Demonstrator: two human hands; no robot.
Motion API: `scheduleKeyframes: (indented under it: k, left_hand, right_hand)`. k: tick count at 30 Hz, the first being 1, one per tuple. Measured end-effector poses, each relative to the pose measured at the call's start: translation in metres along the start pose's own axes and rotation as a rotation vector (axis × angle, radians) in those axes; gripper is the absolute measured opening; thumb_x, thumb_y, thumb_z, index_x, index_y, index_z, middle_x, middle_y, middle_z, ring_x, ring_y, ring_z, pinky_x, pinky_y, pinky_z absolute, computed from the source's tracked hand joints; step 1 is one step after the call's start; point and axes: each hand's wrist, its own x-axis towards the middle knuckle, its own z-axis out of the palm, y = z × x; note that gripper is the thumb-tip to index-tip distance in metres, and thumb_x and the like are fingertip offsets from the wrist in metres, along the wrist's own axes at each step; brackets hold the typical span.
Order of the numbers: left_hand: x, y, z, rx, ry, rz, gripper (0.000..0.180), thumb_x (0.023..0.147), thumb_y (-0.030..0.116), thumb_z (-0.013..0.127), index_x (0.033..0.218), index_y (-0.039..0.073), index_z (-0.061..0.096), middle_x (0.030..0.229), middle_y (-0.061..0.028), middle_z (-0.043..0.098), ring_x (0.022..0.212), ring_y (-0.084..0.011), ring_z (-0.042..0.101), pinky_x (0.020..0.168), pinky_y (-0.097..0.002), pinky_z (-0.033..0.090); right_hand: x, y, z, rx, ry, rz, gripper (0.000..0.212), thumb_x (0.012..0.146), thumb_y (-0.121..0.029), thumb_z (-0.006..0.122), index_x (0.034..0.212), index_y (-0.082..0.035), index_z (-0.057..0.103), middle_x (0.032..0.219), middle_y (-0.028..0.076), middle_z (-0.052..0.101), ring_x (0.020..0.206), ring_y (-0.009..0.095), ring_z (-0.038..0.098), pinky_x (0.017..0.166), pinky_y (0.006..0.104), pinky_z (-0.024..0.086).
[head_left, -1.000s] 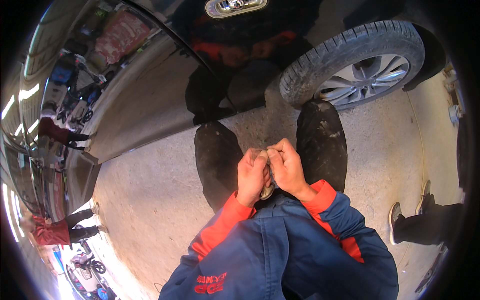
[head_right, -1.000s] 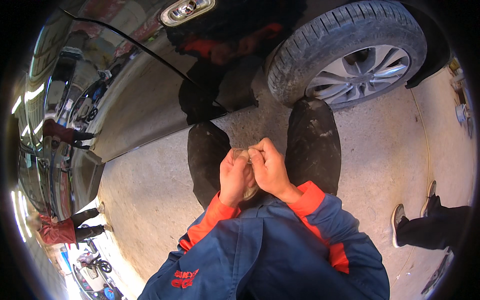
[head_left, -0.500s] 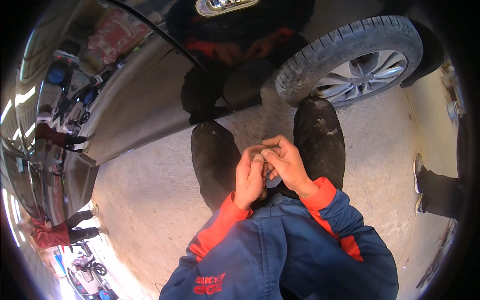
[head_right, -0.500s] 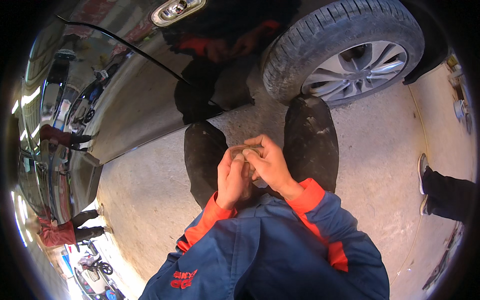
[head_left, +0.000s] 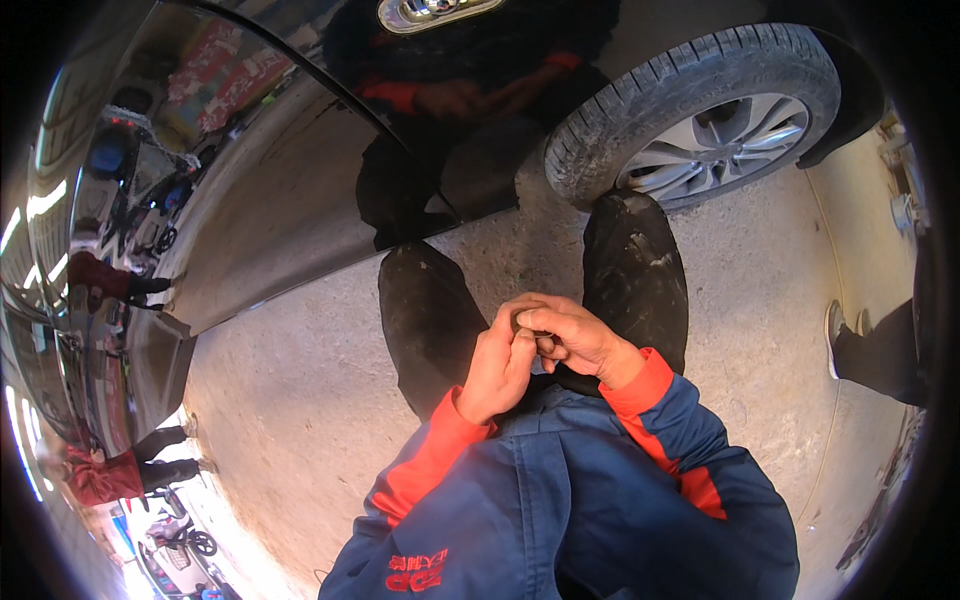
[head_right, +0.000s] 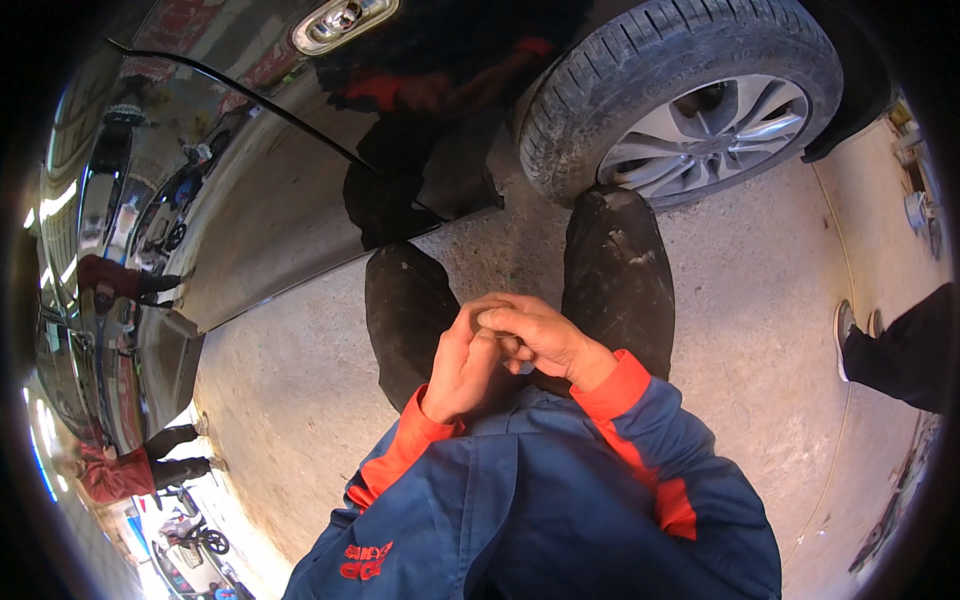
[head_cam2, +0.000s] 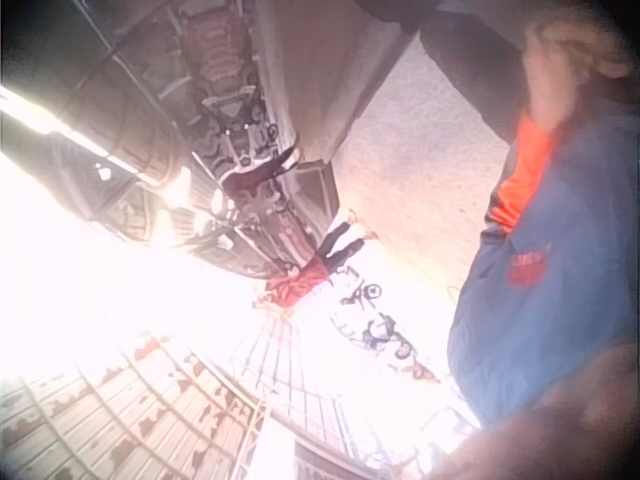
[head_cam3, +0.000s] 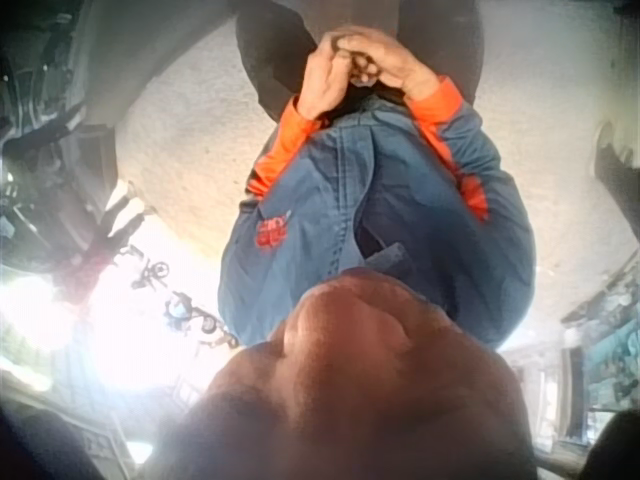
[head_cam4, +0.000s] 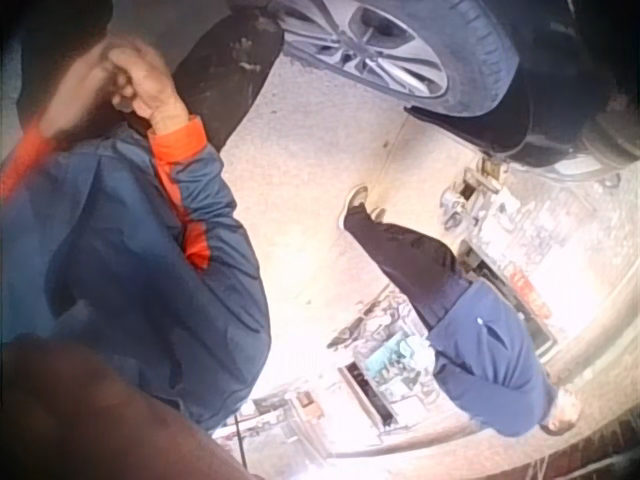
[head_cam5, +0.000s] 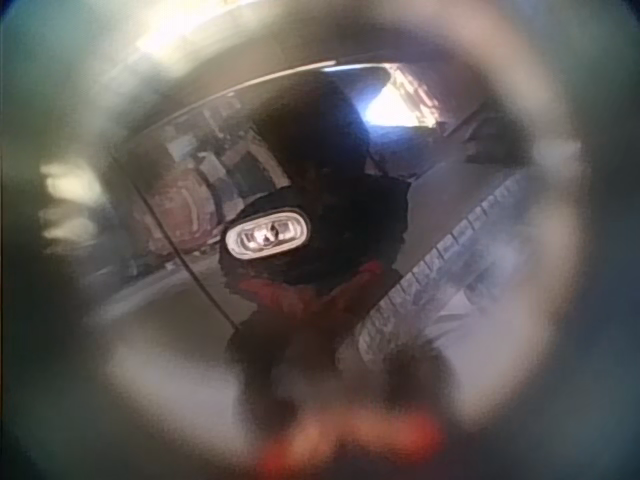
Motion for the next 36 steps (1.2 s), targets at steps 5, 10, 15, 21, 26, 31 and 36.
scheduleKeyframes:
  k: [5,10,15,21,26,31,36]
  left_hand:
    - [0.0,-0.003,0.003,-0.005,0.108,-0.035,0.029,0.104,0.005,0.037,0.126,-0.005,0.054,0.106,-0.0112,0.066,0.082,-0.013,0.065,0.074,-0.0276,0.056]
    - [-0.002,-0.015,0.008,-0.205,0.371,-0.021,0.027,0.105,0.006,0.039,0.122,-0.003,0.058,0.101,-0.0099,0.065,0.083,-0.0117,0.063,0.073,-0.026,0.053]
    - [0.008,-0.023,-0.009,0.113,0.504,0.073,0.029,0.103,0.006,0.042,0.124,-0.004,0.059,0.092,-0.0084,0.065,0.077,-0.0102,0.059,0.067,-0.0246,0.05]
    - [0.001,0.006,-0.011,-0.261,0.354,-0.312,0.025,0.106,0.012,0.044,0.121,-0.003,0.057,0.064,-0.0004,0.052,0.047,-0.0061,0.043,0.043,-0.0238,0.037]
    - [0.004,0.004,-0.004,-0.093,0.344,-0.199,0.026,0.111,0.028,0.051,0.101,0.004,0.054,0.062,0.0036,0.045,0.048,-0.0038,0.038,0.041,-0.0223,0.031]
    - [0.0,-0.011,-0.015,0.344,0.33,-0.125,0.03,0.11,0.024,0.054,0.095,-0.001,0.064,0.081,-0.0032,0.064,0.073,-0.0104,0.056,0.066,-0.0288,0.048]
    - [0.009,-0.006,-0.018,0.213,0.314,0.036,0.032,0.11,0.029,0.056,0.093,0.002,0.061,0.072,-0.0006,0.058,0.067,-0.0066,0.05,0.059,-0.0265,0.041]
  right_hand:
    - [0.002,0.008,0.016,-0.069,0.154,-0.096,0.038,0.103,-0.024,0.058,0.132,0.0,0.061,0.075,-0.001,0.057,0.056,0.007,0.05,0.049,0.0248,0.048]
    - [-0.001,0.007,0.019,0.036,0.108,-0.199,0.043,0.102,-0.017,0.052,0.141,0.001,0.055,0.084,0.004,0.06,0.068,0.01,0.057,0.054,0.0267,0.051]
    - [0.003,0.012,0.016,-0.369,0.215,-0.489,0.045,0.096,-0.008,0.06,0.142,-0.005,0.057,0.1,0.006,0.063,0.075,0.014,0.062,0.063,0.0298,0.055]
    - [0.003,0.015,0.015,-0.887,0.367,-0.959,0.013,0.094,-0.001,0.067,0.104,-0.003,0.076,0.089,0.011,0.074,0.084,0.027,0.073,0.076,0.0342,0.058]
    - [0.002,0.014,0.011,-0.395,0.271,-0.542,0.022,0.108,-0.018,0.059,0.109,0.002,0.068,0.07,0.005,0.067,0.061,0.009,0.062,0.057,0.0261,0.051]
    - [-0.003,0.005,0.002,-0.358,0.194,-0.352,0.025,0.108,-0.025,0.06,0.106,-0.001,0.067,0.064,0.002,0.062,0.054,0.009,0.056,0.051,0.0249,0.046]
    - [-0.002,-0.009,0.015,-0.531,0.358,-0.471,0.026,0.102,-0.026,0.07,0.11,-0.001,0.068,0.064,0.002,0.062,0.056,0.009,0.058,0.052,0.027,0.045]
